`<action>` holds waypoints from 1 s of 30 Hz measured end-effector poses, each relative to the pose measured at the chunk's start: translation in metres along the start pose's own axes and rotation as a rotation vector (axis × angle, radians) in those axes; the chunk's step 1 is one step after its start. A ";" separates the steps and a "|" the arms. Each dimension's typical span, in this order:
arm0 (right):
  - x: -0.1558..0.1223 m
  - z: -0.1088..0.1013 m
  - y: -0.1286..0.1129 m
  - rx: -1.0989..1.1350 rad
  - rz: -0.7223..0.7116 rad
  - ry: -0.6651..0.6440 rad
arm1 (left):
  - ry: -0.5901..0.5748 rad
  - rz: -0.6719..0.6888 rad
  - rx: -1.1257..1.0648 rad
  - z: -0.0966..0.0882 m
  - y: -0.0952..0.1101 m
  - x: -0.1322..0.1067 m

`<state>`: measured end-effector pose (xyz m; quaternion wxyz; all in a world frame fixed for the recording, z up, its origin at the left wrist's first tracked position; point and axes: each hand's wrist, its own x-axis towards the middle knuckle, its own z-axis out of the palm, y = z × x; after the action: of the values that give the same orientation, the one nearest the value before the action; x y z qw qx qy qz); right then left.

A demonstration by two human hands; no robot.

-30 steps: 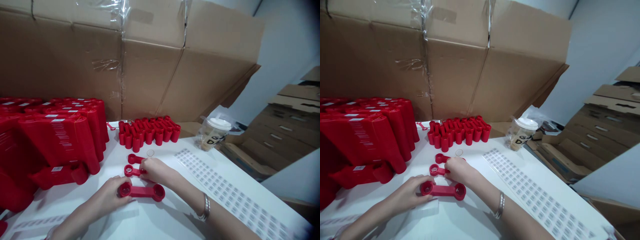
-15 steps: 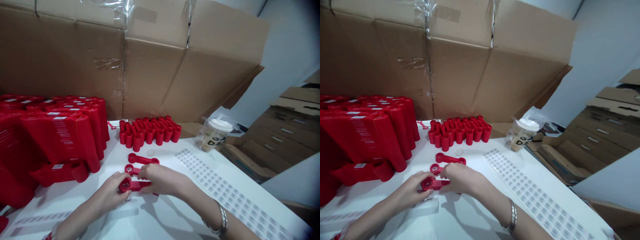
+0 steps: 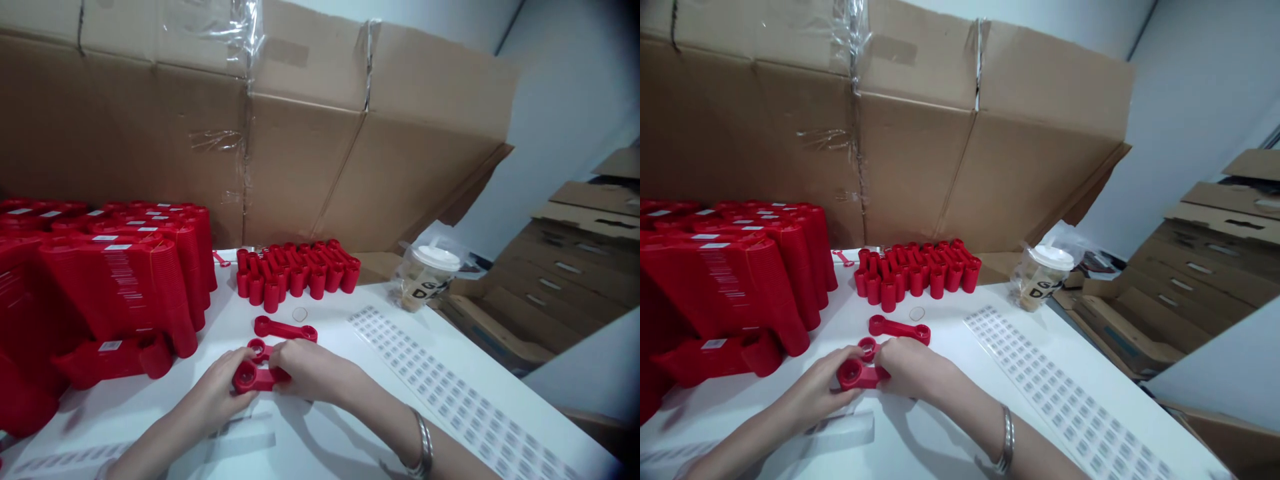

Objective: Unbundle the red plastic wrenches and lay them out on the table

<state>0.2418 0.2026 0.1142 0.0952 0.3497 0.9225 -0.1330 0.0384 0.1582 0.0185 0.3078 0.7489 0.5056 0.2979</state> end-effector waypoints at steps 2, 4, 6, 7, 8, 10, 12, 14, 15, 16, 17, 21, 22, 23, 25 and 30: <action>0.001 0.000 0.003 0.011 -0.012 0.003 | 0.010 -0.008 -0.013 0.000 0.000 0.000; 0.002 0.002 0.004 0.026 -0.023 0.012 | 0.008 -0.022 -0.023 -0.001 0.003 -0.001; 0.004 0.003 0.003 0.044 -0.032 0.019 | -0.003 -0.049 -0.031 -0.004 0.007 -0.002; 0.004 0.004 0.002 0.055 -0.038 0.021 | -0.010 -0.067 -0.034 -0.005 0.008 -0.003; 0.005 0.005 0.002 0.067 -0.044 0.023 | -0.018 -0.085 -0.037 -0.007 0.010 -0.003; 0.005 0.006 0.001 0.091 -0.055 0.028 | -0.031 -0.114 -0.038 -0.009 0.012 -0.002; 0.005 0.006 0.001 0.110 -0.061 0.035 | -0.040 -0.125 -0.034 -0.010 0.013 -0.002; 0.006 0.007 0.003 0.124 -0.061 0.042 | -0.041 -0.128 -0.028 -0.010 0.014 -0.002; 0.006 0.008 0.005 0.129 -0.059 0.044 | -0.042 -0.129 -0.026 -0.009 0.013 -0.003; 0.007 0.008 0.006 0.133 -0.055 0.044 | -0.043 -0.130 -0.025 -0.009 0.013 -0.003; 0.008 0.009 0.007 0.137 -0.050 0.041 | -0.044 -0.132 -0.024 -0.009 0.012 -0.003; 0.002 0.000 0.010 0.131 -0.034 0.039 | -0.043 -0.139 -0.016 -0.007 0.009 -0.005; -0.004 -0.005 0.010 0.122 -0.029 0.051 | -0.037 -0.139 -0.013 -0.006 0.008 -0.005; -0.011 -0.012 0.010 0.113 -0.018 0.069 | -0.029 -0.138 -0.009 -0.005 0.007 -0.006; -0.031 -0.024 0.010 0.112 0.023 0.106 | -0.015 -0.132 0.002 -0.005 0.005 -0.006; -0.082 -0.029 0.016 0.138 0.127 0.058 | -0.004 -0.093 0.078 -0.013 0.008 -0.005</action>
<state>0.3109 0.1723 0.1605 0.0526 0.4169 0.8894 -0.1801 0.0321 0.1535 0.0322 0.2929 0.7366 0.5506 0.2617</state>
